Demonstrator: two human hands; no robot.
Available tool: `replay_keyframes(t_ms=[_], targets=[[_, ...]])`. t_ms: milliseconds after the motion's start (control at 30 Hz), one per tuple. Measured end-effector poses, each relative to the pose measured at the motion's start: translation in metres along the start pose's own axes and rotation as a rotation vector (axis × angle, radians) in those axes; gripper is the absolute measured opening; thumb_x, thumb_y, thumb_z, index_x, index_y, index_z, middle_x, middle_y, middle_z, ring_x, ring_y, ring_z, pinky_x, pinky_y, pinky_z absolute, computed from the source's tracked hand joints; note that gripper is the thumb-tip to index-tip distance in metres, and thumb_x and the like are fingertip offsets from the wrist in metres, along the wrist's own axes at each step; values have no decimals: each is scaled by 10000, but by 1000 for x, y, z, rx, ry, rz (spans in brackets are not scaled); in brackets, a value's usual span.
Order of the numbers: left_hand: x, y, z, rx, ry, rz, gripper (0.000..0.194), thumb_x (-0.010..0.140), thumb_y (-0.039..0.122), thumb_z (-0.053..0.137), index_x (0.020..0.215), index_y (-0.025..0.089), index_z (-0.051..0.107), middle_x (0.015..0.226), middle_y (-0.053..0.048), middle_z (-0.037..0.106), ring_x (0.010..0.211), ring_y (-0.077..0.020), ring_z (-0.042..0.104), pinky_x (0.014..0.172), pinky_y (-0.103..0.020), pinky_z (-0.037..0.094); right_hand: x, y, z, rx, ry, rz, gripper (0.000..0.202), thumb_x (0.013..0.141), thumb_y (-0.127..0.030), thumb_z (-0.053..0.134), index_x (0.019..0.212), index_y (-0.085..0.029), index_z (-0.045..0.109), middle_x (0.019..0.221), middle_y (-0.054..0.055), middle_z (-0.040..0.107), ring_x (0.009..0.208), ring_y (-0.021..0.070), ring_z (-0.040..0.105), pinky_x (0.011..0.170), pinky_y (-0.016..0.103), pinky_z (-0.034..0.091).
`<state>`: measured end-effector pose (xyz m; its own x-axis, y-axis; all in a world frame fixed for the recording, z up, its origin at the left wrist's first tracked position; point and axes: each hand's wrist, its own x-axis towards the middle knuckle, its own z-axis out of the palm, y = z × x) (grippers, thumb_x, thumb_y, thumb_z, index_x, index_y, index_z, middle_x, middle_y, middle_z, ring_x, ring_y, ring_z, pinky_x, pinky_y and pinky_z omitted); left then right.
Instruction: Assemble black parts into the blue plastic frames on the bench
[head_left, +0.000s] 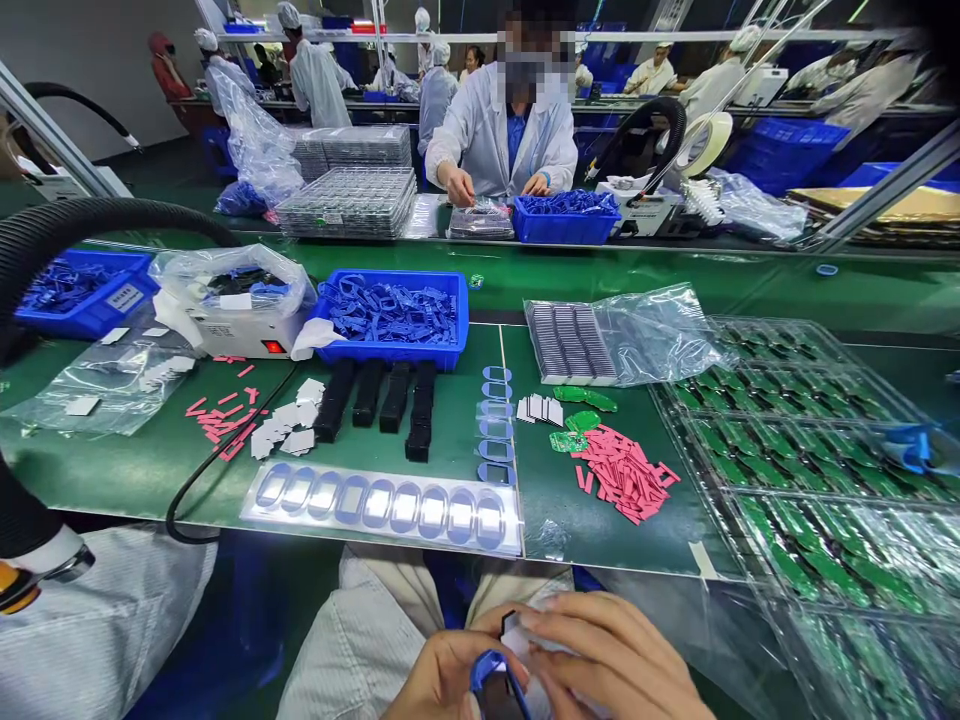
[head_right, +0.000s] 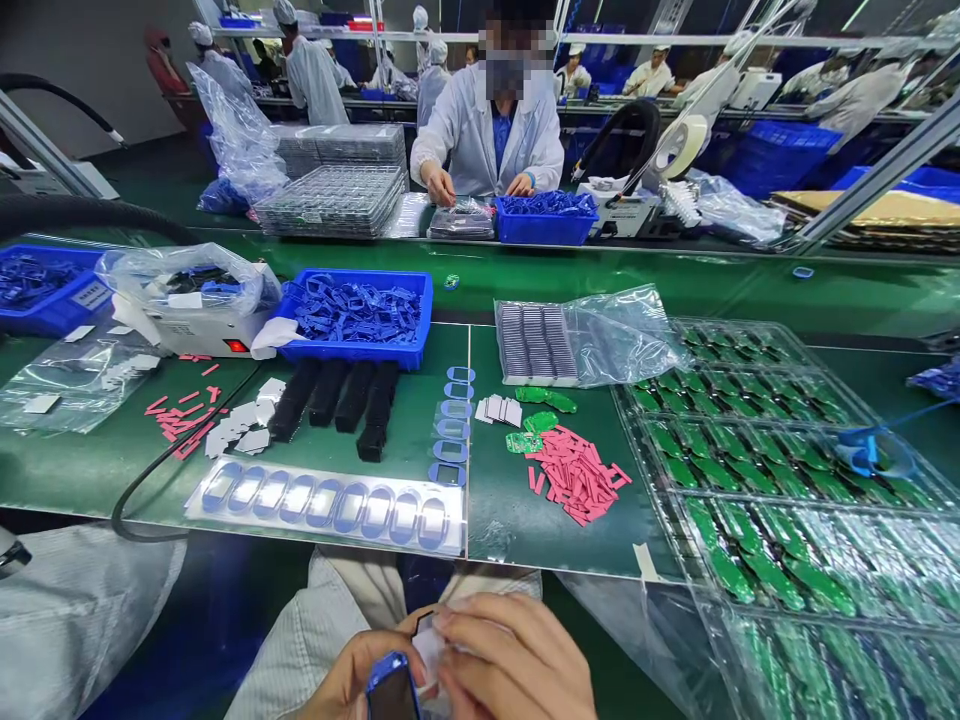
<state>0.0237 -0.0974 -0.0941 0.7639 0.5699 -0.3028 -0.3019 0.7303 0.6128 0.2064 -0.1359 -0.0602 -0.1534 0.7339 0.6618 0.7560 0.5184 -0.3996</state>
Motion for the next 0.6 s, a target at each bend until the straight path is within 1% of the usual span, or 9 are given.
replay_keyframes(t_ms=[100, 167, 233, 333, 400, 467, 533, 567, 600], targets=[[-2, -2, -8, -85, 80, -55, 432, 523, 503, 800, 823, 200, 729, 1243, -95, 568, 1078, -274, 554, 964, -362, 365, -15, 19, -3, -109, 58, 115, 99, 775, -74, 604, 801, -169, 609, 805, 40, 709, 844, 151, 658, 759, 237, 519], [-5, 1, -12, -118, 132, -82, 431, 514, 494, 808, 816, 197, 727, 1261, -97, 561, 1102, -276, 547, 992, -364, 347, -28, 34, 2, -221, 79, 124, 129, 776, -53, 606, 845, -162, 614, 864, 53, 710, 898, 163, 653, 797, 265, 508], [-8, 7, -13, -121, 159, -95, 414, 531, 484, 804, 816, 196, 722, 1266, -105, 559, 1139, -296, 525, 1017, -398, 328, -42, 46, 11, -310, 23, 45, 164, 791, -50, 592, 914, -154, 623, 940, 58, 706, 940, 165, 644, 849, 287, 492], [-12, 16, -12, -132, 142, -83, 405, 562, 479, 790, 835, 190, 713, 1265, -120, 557, 1175, -337, 495, 1042, -471, 290, -56, 54, 20, -392, -99, -32, 256, 822, -84, 570, 1072, -126, 604, 1076, 80, 667, 1070, 186, 587, 955, 326, 430], [-14, 21, -10, -140, 113, -57, 404, 587, 477, 777, 858, 184, 708, 1264, -125, 553, 1189, -352, 481, 1057, -504, 249, -60, 54, 19, -418, -164, -24, 315, 837, -130, 561, 1151, -121, 579, 1141, 86, 636, 1156, 216, 523, 1007, 362, 376], [-15, 25, -8, -140, 88, -35, 400, 614, 476, 759, 878, 180, 703, 1264, -123, 547, 1210, -362, 458, 1064, -521, 221, -60, 49, 14, -400, -187, -15, 326, 840, -160, 554, 1165, -133, 579, 1157, 81, 628, 1176, 228, 504, 1027, 374, 346], [-15, 26, -8, -123, 70, -13, 399, 623, 485, 748, 875, 180, 701, 1265, -121, 542, 1243, -371, 416, 1071, -523, 198, -57, 38, 12, -296, -146, 3, 298, 824, -150, 562, 1118, -157, 607, 1099, 71, 658, 1117, 217, 551, 991, 338, 382], [-16, 26, -9, -108, 65, 6, 399, 625, 496, 742, 870, 183, 701, 1266, -121, 542, 1266, -371, 386, 1076, -518, 185, -54, 30, 12, -188, -95, 60, 260, 817, -138, 565, 1067, -173, 626, 1033, 65, 681, 1053, 206, 589, 940, 312, 423], [-16, 26, -10, -90, 60, 35, 395, 631, 509, 730, 863, 191, 700, 1263, -120, 547, 1287, -365, 356, 1080, -513, 174, -50, 21, 15, -39, -29, 169, 199, 820, -135, 562, 996, -189, 639, 942, 57, 699, 961, 190, 625, 864, 282, 464]])
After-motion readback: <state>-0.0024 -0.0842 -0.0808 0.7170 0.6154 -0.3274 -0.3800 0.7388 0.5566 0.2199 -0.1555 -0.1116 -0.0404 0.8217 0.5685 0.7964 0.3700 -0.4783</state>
